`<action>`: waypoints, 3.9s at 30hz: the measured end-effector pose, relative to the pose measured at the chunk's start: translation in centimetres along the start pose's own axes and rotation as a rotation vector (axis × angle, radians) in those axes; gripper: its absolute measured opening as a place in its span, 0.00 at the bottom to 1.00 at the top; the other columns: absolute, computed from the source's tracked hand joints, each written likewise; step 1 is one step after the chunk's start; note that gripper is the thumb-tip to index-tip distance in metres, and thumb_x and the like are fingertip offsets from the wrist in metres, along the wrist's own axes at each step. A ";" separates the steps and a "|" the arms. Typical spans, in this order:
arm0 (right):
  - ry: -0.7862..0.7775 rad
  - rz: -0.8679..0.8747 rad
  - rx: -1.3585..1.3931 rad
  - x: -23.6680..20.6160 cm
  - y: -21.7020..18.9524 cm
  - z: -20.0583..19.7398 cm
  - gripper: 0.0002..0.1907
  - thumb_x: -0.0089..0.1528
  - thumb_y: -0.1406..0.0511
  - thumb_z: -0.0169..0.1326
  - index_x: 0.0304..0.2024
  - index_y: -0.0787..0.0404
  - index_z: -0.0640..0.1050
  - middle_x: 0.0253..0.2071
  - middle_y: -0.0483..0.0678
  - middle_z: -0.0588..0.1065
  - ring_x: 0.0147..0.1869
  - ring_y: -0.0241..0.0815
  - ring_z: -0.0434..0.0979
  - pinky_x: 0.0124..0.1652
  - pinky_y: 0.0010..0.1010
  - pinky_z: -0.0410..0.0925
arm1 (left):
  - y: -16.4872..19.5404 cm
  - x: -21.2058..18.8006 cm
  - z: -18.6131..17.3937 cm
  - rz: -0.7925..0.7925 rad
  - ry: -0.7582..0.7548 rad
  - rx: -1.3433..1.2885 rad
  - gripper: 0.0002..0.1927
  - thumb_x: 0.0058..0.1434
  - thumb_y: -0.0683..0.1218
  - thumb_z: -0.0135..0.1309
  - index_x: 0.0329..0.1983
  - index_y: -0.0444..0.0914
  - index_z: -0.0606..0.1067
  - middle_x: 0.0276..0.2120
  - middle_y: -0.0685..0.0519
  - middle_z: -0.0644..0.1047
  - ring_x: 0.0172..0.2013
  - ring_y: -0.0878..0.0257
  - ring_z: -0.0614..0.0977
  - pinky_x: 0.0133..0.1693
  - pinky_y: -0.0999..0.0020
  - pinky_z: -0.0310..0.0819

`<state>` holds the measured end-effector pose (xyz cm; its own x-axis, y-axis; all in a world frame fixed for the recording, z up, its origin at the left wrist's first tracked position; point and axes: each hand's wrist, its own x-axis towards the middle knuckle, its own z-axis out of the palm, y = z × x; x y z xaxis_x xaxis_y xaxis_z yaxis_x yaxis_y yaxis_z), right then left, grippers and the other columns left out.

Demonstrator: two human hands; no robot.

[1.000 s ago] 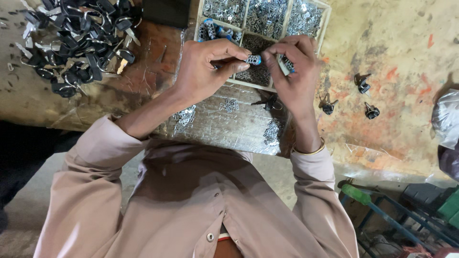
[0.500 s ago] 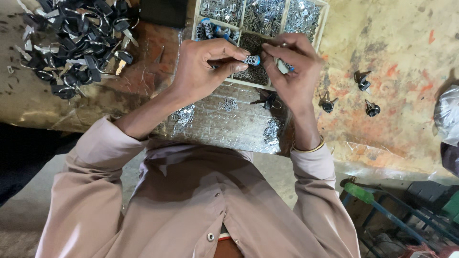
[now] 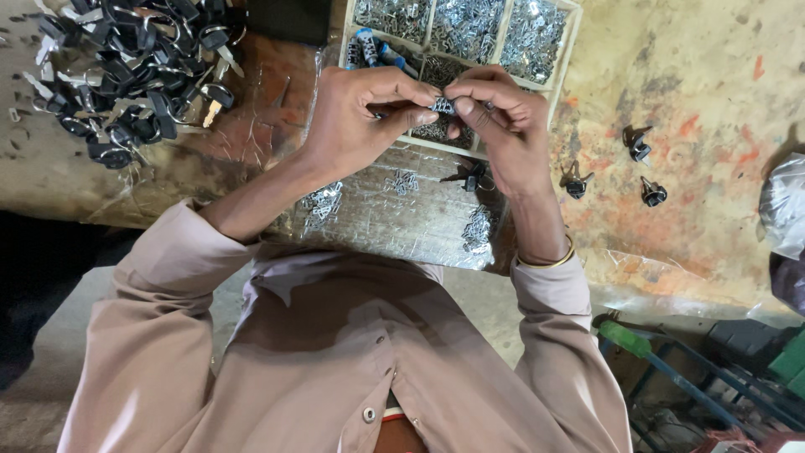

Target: The person sits at a workbench and assembles small lock cylinders by hand. They pick tiny pins and springs from a compartment tray, insert them into a cylinder body held in the other hand, and place finished cylinders into the tray, repeating the cycle.

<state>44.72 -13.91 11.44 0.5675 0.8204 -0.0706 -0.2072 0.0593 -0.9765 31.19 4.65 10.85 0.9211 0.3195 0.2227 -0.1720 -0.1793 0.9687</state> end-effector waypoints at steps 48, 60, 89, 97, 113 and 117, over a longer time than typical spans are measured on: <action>-0.191 -0.411 -1.287 -13.8 2.3 9.4 0.14 0.61 0.54 0.67 0.47 0.48 0.83 0.68 0.45 0.68 0.76 0.53 0.57 0.68 0.57 0.51 | 4.3 -16.3 -2.5 -0.025 0.388 -0.103 0.14 0.66 0.31 0.62 0.53 0.28 0.76 0.49 0.42 0.80 0.49 0.59 0.86 0.46 0.70 0.89; 0.148 -0.147 -0.695 -16.1 3.3 9.3 0.10 0.63 0.75 0.62 0.47 0.65 0.82 0.43 0.50 0.79 0.47 0.43 0.78 0.47 0.30 0.70 | 2.8 -21.0 4.9 -0.304 0.286 0.063 0.13 0.62 0.35 0.65 0.50 0.32 0.81 0.44 0.46 0.84 0.34 0.66 0.87 0.29 0.77 0.79; -0.107 -0.286 -1.282 -13.6 2.5 9.9 0.20 0.62 0.53 0.68 0.53 0.51 0.82 0.67 0.48 0.68 0.75 0.55 0.55 0.68 0.58 0.48 | 2.8 -22.2 2.8 -0.273 0.363 0.095 0.11 0.62 0.35 0.66 0.48 0.31 0.81 0.46 0.45 0.84 0.30 0.67 0.85 0.28 0.76 0.78; -0.174 -0.298 -1.174 -17.4 3.1 7.9 0.19 0.57 0.72 0.66 0.51 0.55 0.84 0.49 0.41 0.76 0.53 0.41 0.74 0.58 0.42 0.59 | 2.1 -21.8 4.0 -0.289 0.307 -0.012 0.11 0.62 0.34 0.66 0.48 0.31 0.81 0.46 0.44 0.84 0.32 0.67 0.85 0.27 0.77 0.79; 0.281 -0.196 -0.737 -16.1 3.6 11.8 0.10 0.60 0.72 0.68 0.42 0.62 0.81 0.41 0.45 0.81 0.45 0.39 0.77 0.49 0.30 0.64 | 1.8 -21.2 4.4 -0.151 0.240 0.146 0.13 0.61 0.35 0.67 0.48 0.32 0.81 0.46 0.45 0.84 0.39 0.61 0.88 0.37 0.72 0.83; 0.182 -0.244 -0.883 -16.5 3.2 11.2 0.11 0.59 0.71 0.69 0.43 0.58 0.82 0.40 0.43 0.81 0.44 0.39 0.76 0.51 0.33 0.60 | 2.1 -21.1 4.3 -0.075 0.195 0.267 0.12 0.61 0.36 0.67 0.47 0.33 0.81 0.45 0.45 0.84 0.43 0.56 0.88 0.42 0.68 0.85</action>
<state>25.82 -20.89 11.79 0.6472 0.7359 0.1988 0.5722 -0.2968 -0.7645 12.86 -6.46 7.71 0.8392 0.5080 0.1940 0.0146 -0.3777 0.9258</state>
